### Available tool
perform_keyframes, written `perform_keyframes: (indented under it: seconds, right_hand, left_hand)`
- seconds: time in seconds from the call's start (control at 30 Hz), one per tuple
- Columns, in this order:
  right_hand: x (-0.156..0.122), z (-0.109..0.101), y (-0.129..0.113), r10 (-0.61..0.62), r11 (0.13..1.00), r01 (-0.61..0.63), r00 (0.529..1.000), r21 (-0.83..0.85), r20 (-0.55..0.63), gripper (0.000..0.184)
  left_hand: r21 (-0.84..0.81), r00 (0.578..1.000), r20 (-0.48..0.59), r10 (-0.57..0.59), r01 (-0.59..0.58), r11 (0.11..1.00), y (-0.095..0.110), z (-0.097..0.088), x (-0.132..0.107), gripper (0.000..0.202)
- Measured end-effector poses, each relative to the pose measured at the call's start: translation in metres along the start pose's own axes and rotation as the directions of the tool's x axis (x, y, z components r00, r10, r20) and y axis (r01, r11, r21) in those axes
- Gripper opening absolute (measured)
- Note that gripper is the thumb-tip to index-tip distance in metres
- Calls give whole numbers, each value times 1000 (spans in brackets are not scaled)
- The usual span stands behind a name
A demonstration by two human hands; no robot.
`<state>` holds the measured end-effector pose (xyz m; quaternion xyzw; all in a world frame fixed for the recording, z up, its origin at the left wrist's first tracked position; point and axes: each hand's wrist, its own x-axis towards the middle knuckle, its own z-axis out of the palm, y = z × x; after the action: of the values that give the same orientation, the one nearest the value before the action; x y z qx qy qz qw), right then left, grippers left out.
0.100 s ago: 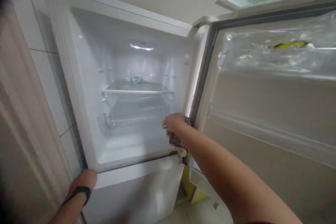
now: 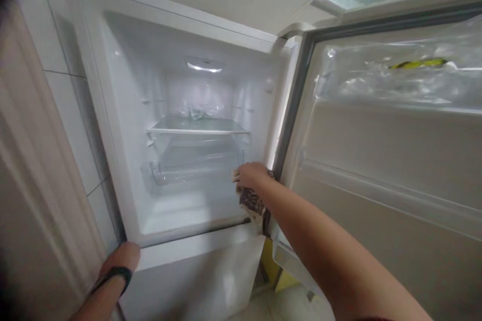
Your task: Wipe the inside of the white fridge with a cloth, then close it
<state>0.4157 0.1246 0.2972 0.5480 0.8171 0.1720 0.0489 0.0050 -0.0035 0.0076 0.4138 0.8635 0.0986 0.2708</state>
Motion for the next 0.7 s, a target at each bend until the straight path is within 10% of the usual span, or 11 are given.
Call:
perform_keyframes:
  seconds: [0.33,0.7]
  right_hand:
    - [2,20,-5,-52,990,45,997,132,53,51]
    - [0,22,-30,-149,955,26,903,294,403,48]
  left_hand:
    - [-67,996,0,-86,86,994,11,-6,-12,49]
    - [-103,996,-20,-82,79,992,7,-2,-6,47]
